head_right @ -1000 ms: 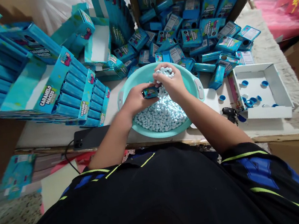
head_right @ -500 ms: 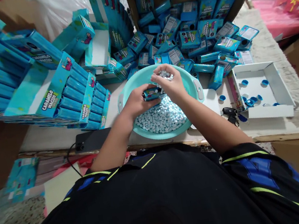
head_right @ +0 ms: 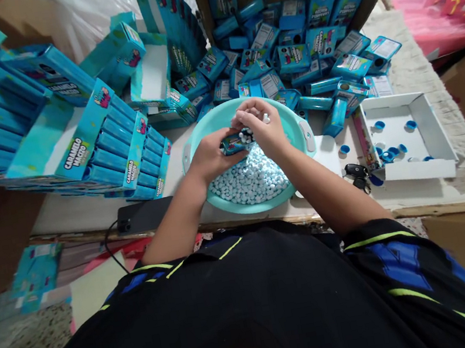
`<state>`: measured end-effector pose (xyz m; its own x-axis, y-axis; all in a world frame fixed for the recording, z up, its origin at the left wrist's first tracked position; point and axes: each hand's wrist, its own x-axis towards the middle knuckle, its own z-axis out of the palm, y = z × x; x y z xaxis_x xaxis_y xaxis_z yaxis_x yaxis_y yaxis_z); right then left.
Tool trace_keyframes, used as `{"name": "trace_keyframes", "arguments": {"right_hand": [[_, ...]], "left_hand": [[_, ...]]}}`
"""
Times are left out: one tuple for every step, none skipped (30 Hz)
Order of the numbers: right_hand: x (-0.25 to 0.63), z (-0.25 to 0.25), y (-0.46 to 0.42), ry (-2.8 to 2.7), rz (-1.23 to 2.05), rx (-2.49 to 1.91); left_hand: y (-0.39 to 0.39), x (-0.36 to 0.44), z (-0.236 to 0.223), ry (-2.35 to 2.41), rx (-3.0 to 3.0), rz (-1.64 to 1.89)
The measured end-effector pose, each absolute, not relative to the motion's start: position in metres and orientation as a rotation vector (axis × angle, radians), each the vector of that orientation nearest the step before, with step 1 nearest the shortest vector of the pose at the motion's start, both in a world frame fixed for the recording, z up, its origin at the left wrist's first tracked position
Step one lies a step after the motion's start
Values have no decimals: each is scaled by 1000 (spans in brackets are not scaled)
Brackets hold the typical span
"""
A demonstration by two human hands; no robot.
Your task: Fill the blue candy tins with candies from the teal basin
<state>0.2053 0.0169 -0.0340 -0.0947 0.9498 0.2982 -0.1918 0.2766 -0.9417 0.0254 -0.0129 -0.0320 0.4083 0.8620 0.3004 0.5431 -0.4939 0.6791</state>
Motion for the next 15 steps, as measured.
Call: {"name": "trace_keyframes", "arguments": {"right_hand": [[205,-33,16,-1278,1154,-793],[205,-33,16,-1274,1155,-788],[206,-32,16,-1274,1157,-786],[206,-32,15,-1274,1160,-784],[206,-31,15,-1276,1167,-784],[206,-31,15,-1281,1175,-787],[206,-30,14,-1289,1182,-794],[206,-29,13,-1304,1188,-806],[206,-28,13,-1326,1194,-820],[206,-27,12,-1353,1198,-833],[206,-25,11,-1380,1200,-841],[206,-23,10,-1404,1200,-843],[206,-21,9,-1425,1200,-840],[206,-19,8,-1442,1199,-835],[206,-18,8,-1454,1198,-832]], "left_hand": [[-13,25,-32,1174,2166,916],[-14,25,-32,1161,2151,952],[-14,25,-32,1159,2142,985],[-14,25,-32,1163,2134,1009],[-14,25,-33,1170,2123,1020],[-13,25,-33,1180,2106,1017],[-13,26,-33,1188,2083,1003],[-12,26,-34,1193,2054,984],[-12,27,-34,1195,2025,965],[-11,27,-34,1200,1999,955],[-11,27,-34,1209,1985,955],[-10,27,-34,1219,1983,963],[-10,27,-34,1228,1989,975],[-10,26,-33,1235,1998,984],[-10,26,-33,1240,2006,988]]}}
